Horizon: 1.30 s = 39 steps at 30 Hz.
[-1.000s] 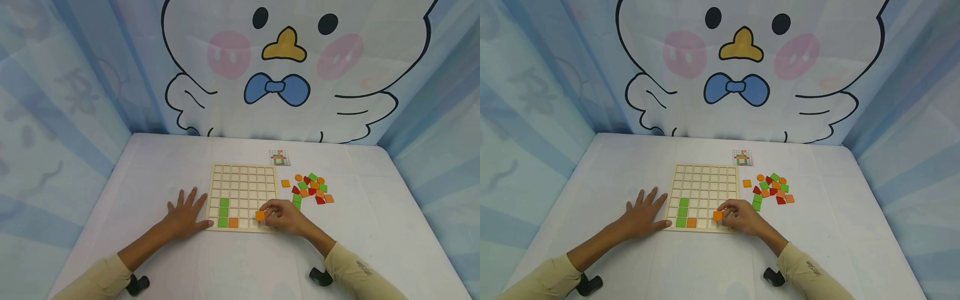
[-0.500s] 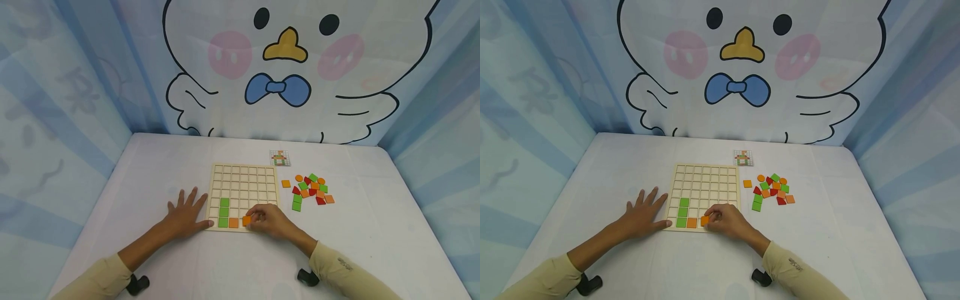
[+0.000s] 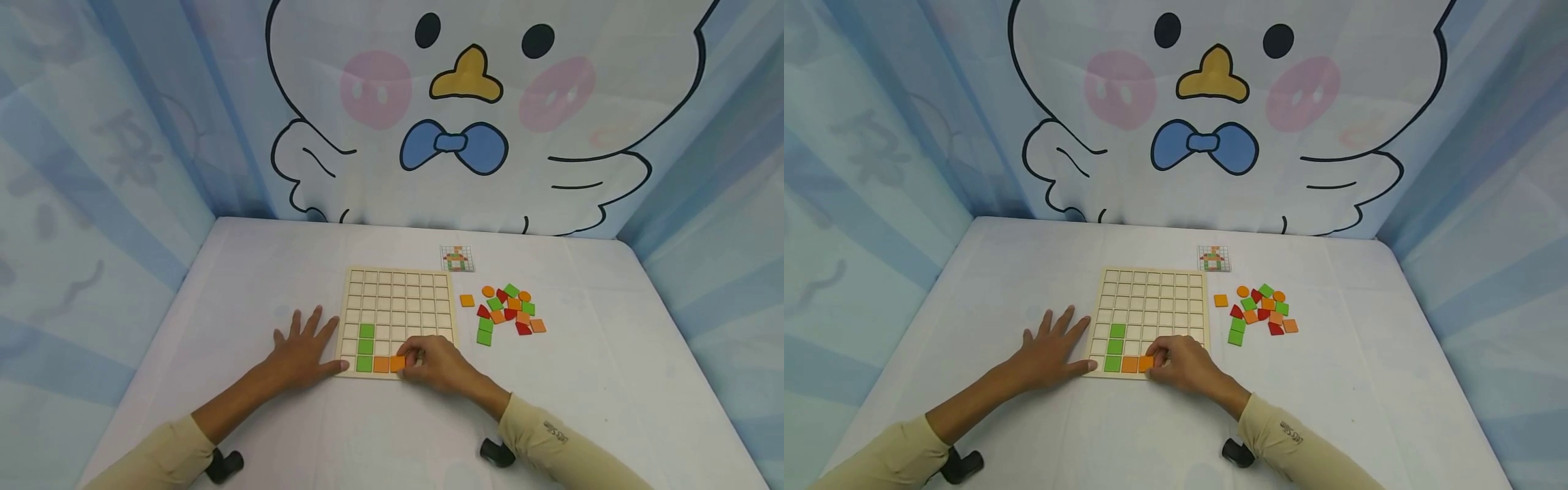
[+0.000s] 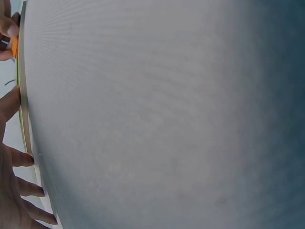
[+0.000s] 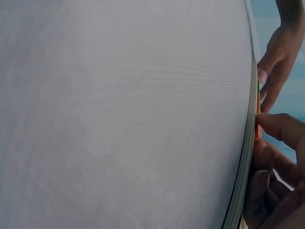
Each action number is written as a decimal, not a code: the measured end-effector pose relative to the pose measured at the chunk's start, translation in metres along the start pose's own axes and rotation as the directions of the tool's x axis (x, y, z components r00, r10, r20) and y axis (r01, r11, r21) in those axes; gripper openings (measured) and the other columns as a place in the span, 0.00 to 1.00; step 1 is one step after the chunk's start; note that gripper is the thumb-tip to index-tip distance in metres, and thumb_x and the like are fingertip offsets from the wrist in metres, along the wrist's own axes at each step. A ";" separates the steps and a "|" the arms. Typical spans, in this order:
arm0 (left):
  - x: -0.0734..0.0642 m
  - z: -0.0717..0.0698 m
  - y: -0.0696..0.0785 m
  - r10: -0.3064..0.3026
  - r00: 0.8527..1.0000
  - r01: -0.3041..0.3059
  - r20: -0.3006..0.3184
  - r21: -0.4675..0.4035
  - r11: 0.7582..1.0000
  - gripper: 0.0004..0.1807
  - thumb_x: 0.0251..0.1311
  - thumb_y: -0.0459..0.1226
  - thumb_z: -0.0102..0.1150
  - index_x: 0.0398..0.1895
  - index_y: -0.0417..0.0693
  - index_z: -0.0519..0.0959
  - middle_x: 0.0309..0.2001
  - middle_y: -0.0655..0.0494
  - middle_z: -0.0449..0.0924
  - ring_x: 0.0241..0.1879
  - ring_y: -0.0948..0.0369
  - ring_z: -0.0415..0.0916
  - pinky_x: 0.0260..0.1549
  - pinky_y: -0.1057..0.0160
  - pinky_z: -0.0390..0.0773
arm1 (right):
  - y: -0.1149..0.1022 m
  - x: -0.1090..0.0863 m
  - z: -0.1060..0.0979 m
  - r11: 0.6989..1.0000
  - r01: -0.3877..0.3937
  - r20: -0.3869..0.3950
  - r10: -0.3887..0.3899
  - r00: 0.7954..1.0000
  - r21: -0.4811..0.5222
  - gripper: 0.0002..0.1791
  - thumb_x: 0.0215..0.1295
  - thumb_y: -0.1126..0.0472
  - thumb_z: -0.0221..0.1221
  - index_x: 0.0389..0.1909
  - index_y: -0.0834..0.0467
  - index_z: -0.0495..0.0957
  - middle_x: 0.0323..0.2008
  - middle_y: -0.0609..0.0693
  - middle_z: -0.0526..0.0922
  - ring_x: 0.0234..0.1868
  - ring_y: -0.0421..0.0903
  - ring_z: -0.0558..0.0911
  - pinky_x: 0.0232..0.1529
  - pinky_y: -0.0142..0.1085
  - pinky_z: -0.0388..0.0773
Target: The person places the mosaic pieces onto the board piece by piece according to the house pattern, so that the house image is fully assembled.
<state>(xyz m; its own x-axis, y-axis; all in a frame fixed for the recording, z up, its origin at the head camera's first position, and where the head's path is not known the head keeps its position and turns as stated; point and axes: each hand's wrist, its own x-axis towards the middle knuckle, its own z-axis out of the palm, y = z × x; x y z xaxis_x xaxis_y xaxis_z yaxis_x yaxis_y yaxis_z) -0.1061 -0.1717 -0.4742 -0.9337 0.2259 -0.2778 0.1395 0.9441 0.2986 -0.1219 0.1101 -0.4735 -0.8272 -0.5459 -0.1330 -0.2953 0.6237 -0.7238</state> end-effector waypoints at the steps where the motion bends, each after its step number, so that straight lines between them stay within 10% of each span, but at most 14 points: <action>1: 0.000 0.000 0.000 0.001 1.000 -0.001 0.000 -0.001 1.000 0.50 0.59 0.63 0.61 0.79 0.49 0.57 0.79 0.35 0.45 0.75 0.25 0.38 0.57 0.16 0.50 | 0.000 0.000 0.000 1.000 0.002 0.001 -0.002 1.000 -0.005 0.11 0.56 0.61 0.72 0.41 0.55 0.85 0.25 0.38 0.78 0.27 0.36 0.74 0.31 0.29 0.71; 39: 0.000 0.001 0.000 0.014 1.000 -0.014 -0.011 0.004 1.000 0.50 0.60 0.63 0.60 0.78 0.48 0.58 0.79 0.34 0.45 0.74 0.24 0.39 0.56 0.16 0.52 | 0.016 -0.010 -0.021 0.997 0.068 0.062 -0.070 0.996 0.029 0.11 0.60 0.57 0.71 0.43 0.52 0.85 0.29 0.38 0.80 0.28 0.37 0.74 0.30 0.28 0.72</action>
<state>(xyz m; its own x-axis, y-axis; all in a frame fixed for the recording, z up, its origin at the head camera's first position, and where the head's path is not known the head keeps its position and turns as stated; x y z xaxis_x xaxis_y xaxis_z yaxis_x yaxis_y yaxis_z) -0.1056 -0.1714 -0.4748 -0.9353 0.2366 -0.2631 0.1541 0.9417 0.2990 -0.1283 0.1371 -0.4694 -0.7734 -0.6216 -0.1239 -0.3370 0.5689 -0.7502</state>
